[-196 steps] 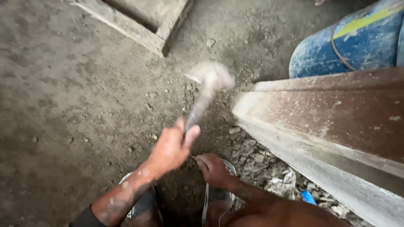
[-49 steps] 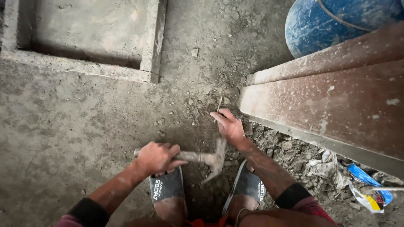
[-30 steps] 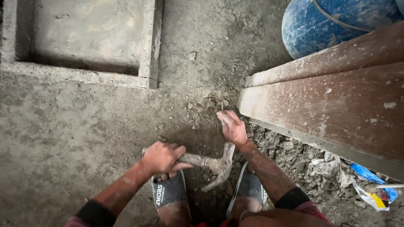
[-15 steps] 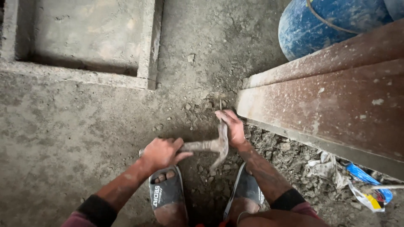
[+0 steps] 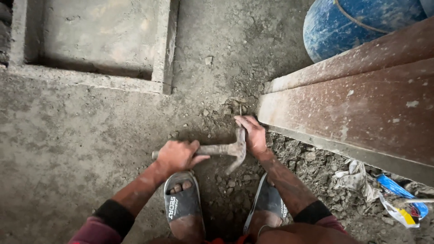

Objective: The person uses a hammer to drive nails into a concrete floor. They hold the nail with one hand and strike it with the hammer in the other, working near a concrete structure.

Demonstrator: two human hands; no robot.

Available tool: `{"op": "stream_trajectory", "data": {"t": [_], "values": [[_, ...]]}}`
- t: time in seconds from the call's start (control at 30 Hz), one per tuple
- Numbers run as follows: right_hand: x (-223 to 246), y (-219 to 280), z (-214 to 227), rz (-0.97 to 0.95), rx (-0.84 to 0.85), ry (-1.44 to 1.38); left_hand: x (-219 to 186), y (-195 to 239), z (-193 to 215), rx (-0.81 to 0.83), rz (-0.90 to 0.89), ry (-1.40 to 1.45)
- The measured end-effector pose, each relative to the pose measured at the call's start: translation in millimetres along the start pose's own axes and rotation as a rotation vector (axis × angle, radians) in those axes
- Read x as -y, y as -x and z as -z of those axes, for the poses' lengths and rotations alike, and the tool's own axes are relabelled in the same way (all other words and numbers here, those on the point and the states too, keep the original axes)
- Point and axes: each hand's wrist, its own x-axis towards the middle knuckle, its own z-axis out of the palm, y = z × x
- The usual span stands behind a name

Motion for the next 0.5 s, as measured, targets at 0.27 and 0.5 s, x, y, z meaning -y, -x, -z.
{"op": "stream_trajectory", "data": {"t": [0.27, 0.5], "values": [[29.1, -16.5, 11.7, -0.013, 0.002, 0.028, 9.9, -2.8, -2.7, -0.198, -0.104, -0.047], [17.1, -6.0, 3.6, -0.03, -0.038, -0.036, 5.1, 7.2, -14.6, -0.212, -0.161, -0.076]]}}
